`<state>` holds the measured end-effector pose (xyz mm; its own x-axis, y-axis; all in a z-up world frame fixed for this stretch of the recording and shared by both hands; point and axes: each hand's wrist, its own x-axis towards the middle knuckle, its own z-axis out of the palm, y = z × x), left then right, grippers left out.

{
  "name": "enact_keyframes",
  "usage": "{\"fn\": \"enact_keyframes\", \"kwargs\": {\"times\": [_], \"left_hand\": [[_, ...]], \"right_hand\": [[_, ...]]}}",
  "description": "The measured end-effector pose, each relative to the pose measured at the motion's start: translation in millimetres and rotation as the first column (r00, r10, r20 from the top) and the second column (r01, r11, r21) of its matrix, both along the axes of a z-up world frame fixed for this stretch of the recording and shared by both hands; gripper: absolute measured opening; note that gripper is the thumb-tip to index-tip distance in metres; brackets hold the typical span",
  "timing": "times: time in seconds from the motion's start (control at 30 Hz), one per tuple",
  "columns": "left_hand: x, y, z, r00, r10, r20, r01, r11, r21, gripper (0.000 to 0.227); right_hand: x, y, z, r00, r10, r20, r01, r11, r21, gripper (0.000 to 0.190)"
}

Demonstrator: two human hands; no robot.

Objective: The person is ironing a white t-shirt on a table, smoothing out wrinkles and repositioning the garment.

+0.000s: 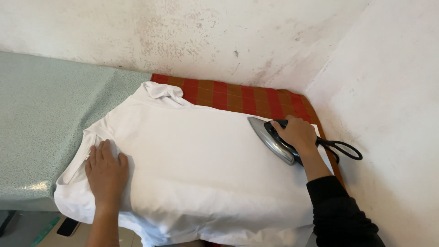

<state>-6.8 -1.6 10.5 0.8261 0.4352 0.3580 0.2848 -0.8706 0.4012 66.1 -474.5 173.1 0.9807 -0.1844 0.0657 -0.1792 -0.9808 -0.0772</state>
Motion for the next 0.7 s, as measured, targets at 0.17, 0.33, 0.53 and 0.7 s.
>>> {"fn": "enact_keyframes", "kwargs": {"times": [0.17,0.33,0.53,0.7], "left_hand": [[12,10,-24,0.986,-0.034,0.160,0.030,0.999,0.029,0.060],[10,9,-17,0.990,-0.041,0.137,0.045,0.999,-0.027,0.061],[11,10,-24,0.981,-0.036,0.191,0.025,0.998,0.059,0.058],[10,8,-18,0.989,-0.031,0.146,0.032,0.999,-0.004,0.058]], "right_hand": [[41,2,-27,0.994,0.107,0.034,-0.103,0.991,-0.083,0.069],[55,45,-23,0.981,0.192,-0.003,-0.192,0.980,-0.050,0.066],[76,95,-25,0.965,0.260,-0.041,-0.261,0.965,-0.027,0.077],[88,125,-22,0.972,0.231,-0.044,-0.230,0.973,0.012,0.071]]}}
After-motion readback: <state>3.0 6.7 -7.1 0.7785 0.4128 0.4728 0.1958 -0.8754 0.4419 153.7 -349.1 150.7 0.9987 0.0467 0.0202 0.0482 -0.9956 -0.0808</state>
